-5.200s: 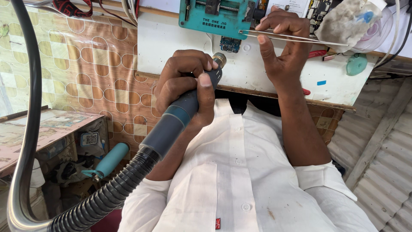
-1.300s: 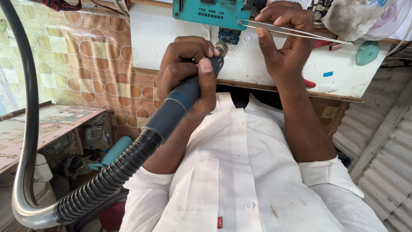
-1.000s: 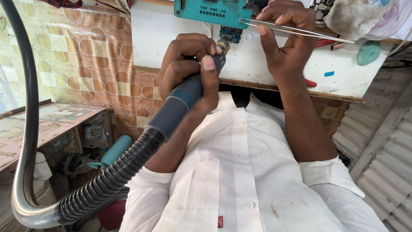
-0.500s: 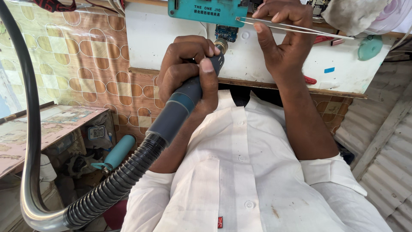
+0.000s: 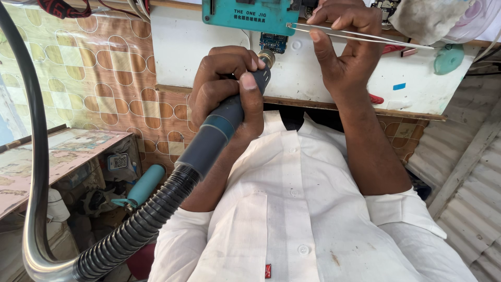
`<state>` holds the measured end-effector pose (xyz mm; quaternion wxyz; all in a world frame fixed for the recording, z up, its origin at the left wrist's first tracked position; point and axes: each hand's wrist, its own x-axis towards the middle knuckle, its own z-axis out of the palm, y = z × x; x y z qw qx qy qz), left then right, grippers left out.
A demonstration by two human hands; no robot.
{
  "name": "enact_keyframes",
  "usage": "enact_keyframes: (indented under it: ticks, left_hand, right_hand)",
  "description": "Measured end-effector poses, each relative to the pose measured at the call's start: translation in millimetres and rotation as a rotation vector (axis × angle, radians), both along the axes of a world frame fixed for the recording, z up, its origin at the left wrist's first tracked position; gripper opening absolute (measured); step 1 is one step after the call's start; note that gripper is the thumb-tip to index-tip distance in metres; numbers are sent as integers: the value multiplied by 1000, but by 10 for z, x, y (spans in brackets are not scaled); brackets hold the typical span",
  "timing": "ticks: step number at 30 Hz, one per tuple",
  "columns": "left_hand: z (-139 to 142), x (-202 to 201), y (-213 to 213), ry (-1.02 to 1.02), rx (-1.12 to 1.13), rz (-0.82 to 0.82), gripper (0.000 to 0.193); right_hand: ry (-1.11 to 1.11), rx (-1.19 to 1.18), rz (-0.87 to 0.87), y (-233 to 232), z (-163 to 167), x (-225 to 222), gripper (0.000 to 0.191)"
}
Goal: The person opens a small tin of solder paste, then uses tweezers and a soldering iron to work on a small circuit board held in a jig on the workbench. They then use a hot air gun on the board while steadying it with tweezers.
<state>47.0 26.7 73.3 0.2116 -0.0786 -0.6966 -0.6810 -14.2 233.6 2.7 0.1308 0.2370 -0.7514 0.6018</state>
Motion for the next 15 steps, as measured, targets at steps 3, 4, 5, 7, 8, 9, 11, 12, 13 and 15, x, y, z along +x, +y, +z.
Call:
enact_keyframes:
  ticks: [3, 4, 5, 7, 8, 9, 11, 12, 13, 15]
  left_hand:
    - [-16, -5, 8, 3, 8, 3, 21]
    - [-23, -8, 13, 6, 13, 7, 21]
    - [-28, -10, 26, 11, 20, 12, 21]
    - [-35, -14, 41, 11, 26, 17, 21]
    - [-37, -17, 40, 8, 25, 16, 21]
    - [-37, -22, 39, 8, 26, 13, 21]
    - [-39, -29, 33, 12, 30, 5, 21]
    - [-44, -37, 26, 19, 32, 4, 21]
    - [-50, -42, 19, 27, 33, 2, 21]
    - [-71, -49, 28, 41, 37, 4, 20]
  right_hand:
    - [13, -5, -3, -10, 20, -1, 31]
    - [10, -12, -2, -11, 26, -1, 31]
    - [6, -19, 0, -10, 32, 2, 31]
    - [-1, -28, 1, -15, 34, -1, 31]
    - [-3, -30, 1, -19, 29, -8, 31]
    - [-5, -32, 0, -21, 23, -15, 31]
    - [-2, -20, -7, -22, 3, -19, 31]
    - [1, -15, -10, -22, -13, -23, 31]
    - [-7, -30, -5, -19, -28, -25, 31]
    - [-28, -55, 4, 2, -53, -13, 32]
